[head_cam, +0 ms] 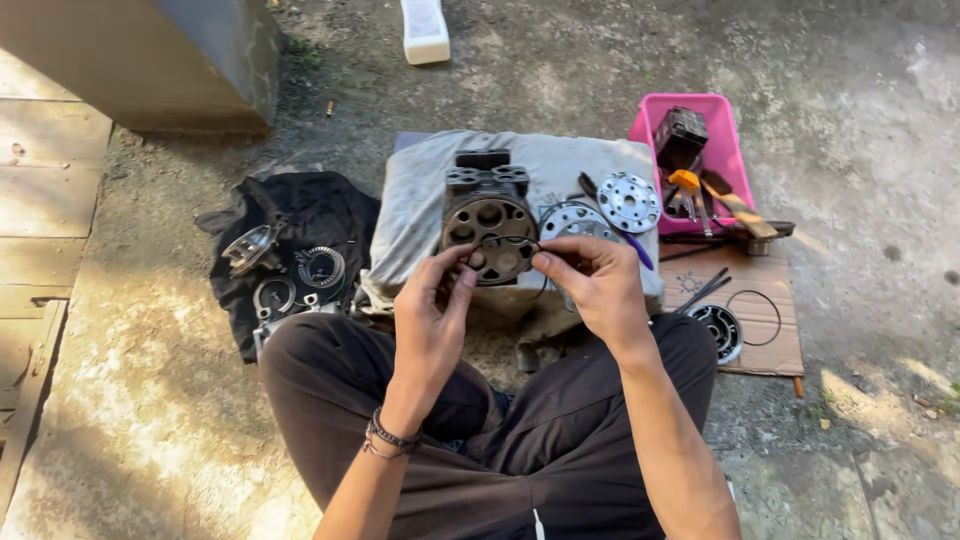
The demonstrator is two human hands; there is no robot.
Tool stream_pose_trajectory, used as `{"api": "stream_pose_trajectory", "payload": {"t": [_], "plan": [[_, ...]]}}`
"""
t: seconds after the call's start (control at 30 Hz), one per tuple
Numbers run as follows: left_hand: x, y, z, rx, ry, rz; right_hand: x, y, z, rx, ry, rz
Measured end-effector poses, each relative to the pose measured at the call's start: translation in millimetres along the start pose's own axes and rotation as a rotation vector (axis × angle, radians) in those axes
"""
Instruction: Disassembling and inspecting the internal components of an automotive AC compressor
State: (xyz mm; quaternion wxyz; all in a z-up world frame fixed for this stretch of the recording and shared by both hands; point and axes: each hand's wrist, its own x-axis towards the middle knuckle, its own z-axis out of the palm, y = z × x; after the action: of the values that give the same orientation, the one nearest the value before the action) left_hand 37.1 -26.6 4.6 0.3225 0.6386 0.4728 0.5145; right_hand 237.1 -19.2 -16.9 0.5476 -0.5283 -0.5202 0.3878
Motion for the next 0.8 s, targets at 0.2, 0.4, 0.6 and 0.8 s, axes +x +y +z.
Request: {"api": "stream_pose_trajectory", "payload": {"t": [0.2,0.4,0.6,0.8], "plan": [[21.9,-26.2,-14.1,0.143,-0.003,0.008,15.3,11.2,17.4,-0.049,0.028,0.034],[34.8,-28.5,-12.4,0.240,0.093,0.155,29.0,13.8,10.9,-0.174,0.095,-0.004],[46.1,-40.9,-7.5,0.390,0.186,0.277,35.0,7.5,12.0,-0.247,0.092,-0.048],[48.9,-45.8,-4.3,0.402,0.199,0.306,34.5,-5.2,29.2,-0.336,0.116,-0.185]]}}
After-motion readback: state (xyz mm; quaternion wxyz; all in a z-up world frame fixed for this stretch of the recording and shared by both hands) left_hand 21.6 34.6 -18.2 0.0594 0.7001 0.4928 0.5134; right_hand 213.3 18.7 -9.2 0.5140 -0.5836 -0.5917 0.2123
